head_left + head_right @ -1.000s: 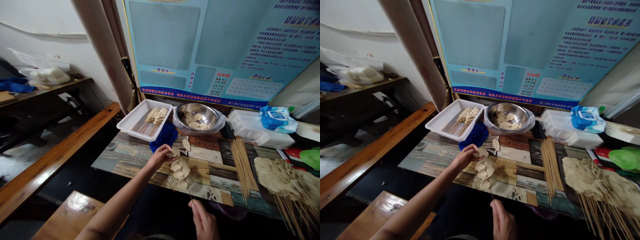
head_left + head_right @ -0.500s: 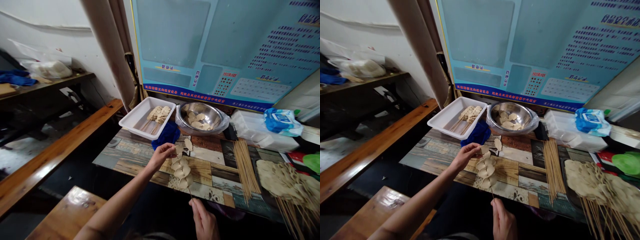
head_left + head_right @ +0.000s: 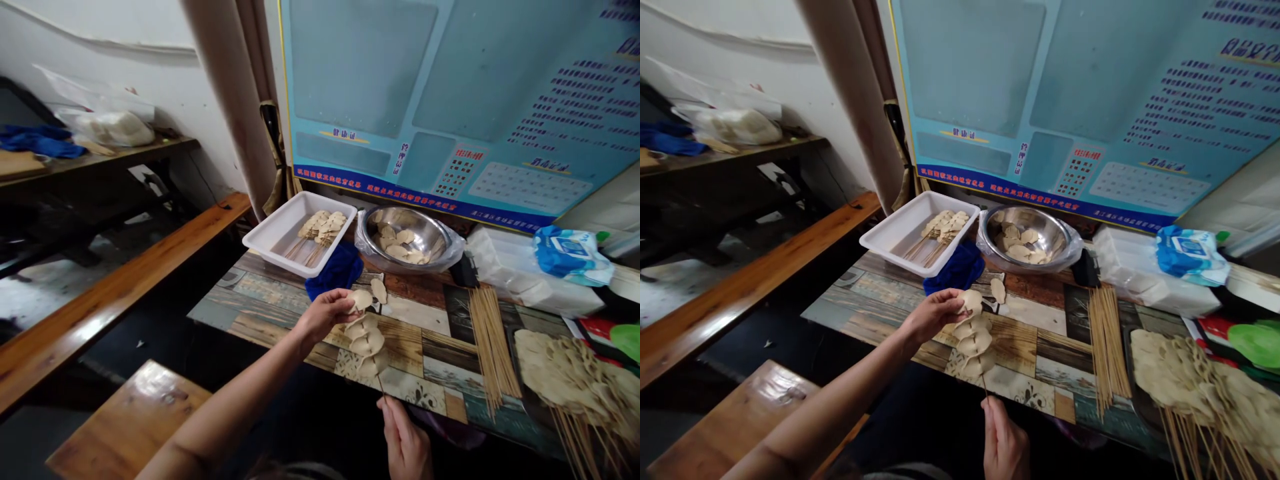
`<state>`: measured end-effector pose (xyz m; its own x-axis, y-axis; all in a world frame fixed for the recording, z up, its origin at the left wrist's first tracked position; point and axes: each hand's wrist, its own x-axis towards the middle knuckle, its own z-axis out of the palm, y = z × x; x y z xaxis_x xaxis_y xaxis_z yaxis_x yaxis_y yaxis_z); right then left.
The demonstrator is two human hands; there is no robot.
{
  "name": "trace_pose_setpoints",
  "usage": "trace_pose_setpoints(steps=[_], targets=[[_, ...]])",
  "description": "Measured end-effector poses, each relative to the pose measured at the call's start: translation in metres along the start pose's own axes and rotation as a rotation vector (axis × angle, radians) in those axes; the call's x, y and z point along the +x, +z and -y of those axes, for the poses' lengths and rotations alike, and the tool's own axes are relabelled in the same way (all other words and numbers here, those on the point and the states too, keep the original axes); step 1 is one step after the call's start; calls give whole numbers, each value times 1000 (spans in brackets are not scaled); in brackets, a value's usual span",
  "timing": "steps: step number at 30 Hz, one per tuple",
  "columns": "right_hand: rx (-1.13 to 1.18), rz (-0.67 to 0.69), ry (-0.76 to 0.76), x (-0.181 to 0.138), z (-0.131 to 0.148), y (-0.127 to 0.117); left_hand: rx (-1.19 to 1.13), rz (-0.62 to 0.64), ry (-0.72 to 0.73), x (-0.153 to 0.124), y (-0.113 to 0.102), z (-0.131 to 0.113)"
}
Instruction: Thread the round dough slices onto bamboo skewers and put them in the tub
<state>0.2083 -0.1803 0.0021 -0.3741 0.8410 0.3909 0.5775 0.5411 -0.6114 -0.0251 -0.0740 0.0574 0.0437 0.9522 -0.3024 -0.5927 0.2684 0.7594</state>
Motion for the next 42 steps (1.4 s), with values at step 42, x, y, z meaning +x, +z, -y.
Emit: trace_pose_setpoints(steps=[42], targets=[[-64,-23,97,9,1,18,-277,117,-168,-16,11,42]])
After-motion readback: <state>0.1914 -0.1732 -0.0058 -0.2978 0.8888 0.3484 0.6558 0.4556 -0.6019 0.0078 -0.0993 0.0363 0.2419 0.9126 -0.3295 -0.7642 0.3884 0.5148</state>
